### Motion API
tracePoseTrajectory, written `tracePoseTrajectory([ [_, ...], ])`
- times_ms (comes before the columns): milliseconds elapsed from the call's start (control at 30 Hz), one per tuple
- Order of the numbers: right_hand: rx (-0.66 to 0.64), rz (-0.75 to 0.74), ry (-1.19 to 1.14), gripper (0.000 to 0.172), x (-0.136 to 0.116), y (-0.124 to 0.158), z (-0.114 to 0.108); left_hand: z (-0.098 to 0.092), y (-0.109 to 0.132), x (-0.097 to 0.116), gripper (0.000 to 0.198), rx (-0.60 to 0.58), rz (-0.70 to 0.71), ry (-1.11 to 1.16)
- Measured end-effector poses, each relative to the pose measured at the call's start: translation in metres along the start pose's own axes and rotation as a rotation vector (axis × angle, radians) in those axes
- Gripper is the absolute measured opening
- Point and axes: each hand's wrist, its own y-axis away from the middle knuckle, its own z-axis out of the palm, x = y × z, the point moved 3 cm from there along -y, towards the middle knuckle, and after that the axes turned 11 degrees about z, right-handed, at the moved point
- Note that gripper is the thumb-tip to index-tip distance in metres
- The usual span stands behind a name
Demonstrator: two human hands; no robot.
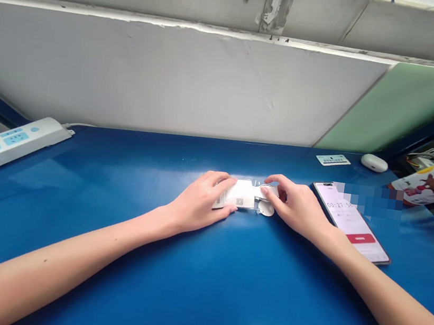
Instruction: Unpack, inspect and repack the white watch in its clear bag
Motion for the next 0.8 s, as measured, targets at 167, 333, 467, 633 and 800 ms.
tracePoseTrajectory([
  [167,0.079,-0.020,0.136,0.037,0.004,-0.003,-0.003,-0.001,0.000,0.000,0.046,0.005,-0.005,0.006],
  [333,-0.020,-0.288,0.124,0.038,0.009,-0.003,-0.012,0.000,0.001,-0.001,0.047,0.000,-0.017,0.013],
  [467,-0.017,-0.369,0.112,0.031,0.006,0.000,-0.008,0.000,0.000,-0.001,0.048,-0.003,-0.011,-0.002],
  [633,0.043,-0.289,0.055,0.028,-0.001,0.003,-0.003,0.000,0.000,-0.001,0.048,-0.002,-0.005,-0.011],
  [800,0.085,-0.203,0.043,0.032,0.006,0.000,-0.015,0.001,0.000,0.000,0.047,-0.002,-0.012,-0.007],
])
